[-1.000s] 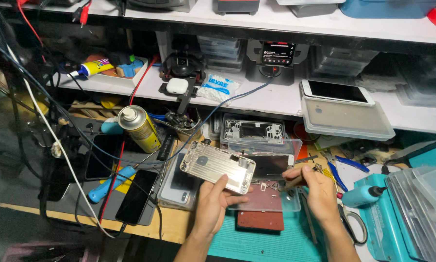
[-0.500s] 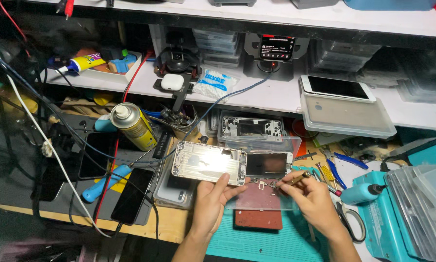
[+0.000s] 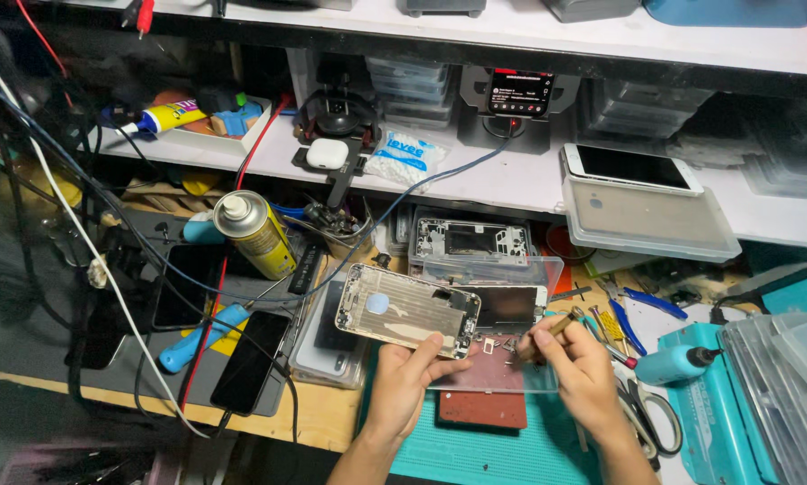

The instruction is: The person holds a disassembled phone frame and uses a small pry tool and screwdriver to work along its edges, scraping and prying components inside the housing. They reposition the frame repeatedly, then lift and align the screen assembly over the body near the end.

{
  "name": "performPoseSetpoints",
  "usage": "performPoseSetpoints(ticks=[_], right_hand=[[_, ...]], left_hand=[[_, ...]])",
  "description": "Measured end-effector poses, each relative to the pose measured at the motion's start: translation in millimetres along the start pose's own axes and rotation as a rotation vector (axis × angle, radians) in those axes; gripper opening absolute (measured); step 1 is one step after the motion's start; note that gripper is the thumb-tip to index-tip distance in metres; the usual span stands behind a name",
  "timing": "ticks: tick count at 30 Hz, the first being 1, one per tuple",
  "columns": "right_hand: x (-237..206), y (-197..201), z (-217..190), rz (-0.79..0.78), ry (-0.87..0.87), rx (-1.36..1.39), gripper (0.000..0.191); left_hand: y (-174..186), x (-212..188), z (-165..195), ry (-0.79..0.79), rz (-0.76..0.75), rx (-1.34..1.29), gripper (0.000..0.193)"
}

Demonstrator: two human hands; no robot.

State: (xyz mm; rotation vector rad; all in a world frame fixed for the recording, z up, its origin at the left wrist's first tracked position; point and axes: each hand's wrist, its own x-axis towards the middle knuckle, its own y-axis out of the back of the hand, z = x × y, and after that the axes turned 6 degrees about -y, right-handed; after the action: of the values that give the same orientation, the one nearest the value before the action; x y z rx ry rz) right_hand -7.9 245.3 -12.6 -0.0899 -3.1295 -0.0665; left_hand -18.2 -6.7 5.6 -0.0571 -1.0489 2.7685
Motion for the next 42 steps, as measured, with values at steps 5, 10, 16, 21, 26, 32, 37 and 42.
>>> performPoseSetpoints(ticks=[5,10,16,21,26,32,37,42], right_hand=[[6.9,-15.6,-1.2,-0.006,-0.055,0.128,0.021],[18.5,-30.6,-8.7,-0.022,-0.188,0.140,0.016],[22.0,-36.6,-5.8,0.004,-0.114,0.051,0.013],[23.1,-32.4,-2.2,0.008,-0.128,0.017,0.015],[29.9,-0.5,-9.8,0.124,-0.077,-0.021,0.021],[24.0,17.5,-15.9,0.308,-0.121,-0.372,0.024],[19.1,14.8,-30.8,0.210,-0.176,-0.861,0.029],[13.7,11.0,-48.2,0.005,-0.251,-0.966,0.028]], left_hand=[[-5.5,-1.7,-2.2,0.043,-0.056,-0.027,0.029],[-10.8,-4.5,0.4,0.128,-0.089,0.034,0.030],[-12.8,-6.8,-0.5,0.132,-0.121,0.083,0.029],[-9.8,-4.4,-1.3,0.108,-0.093,0.070,0.029],[9.6,4.6,15.7,-0.050,0.051,0.076,0.030],[33.7,9.1,38.6,-0.125,0.197,0.035,0.034],[38.8,7.2,43.1,-0.136,0.227,0.036,0.034],[37.5,6.3,39.9,-0.113,0.219,0.052,0.033]])
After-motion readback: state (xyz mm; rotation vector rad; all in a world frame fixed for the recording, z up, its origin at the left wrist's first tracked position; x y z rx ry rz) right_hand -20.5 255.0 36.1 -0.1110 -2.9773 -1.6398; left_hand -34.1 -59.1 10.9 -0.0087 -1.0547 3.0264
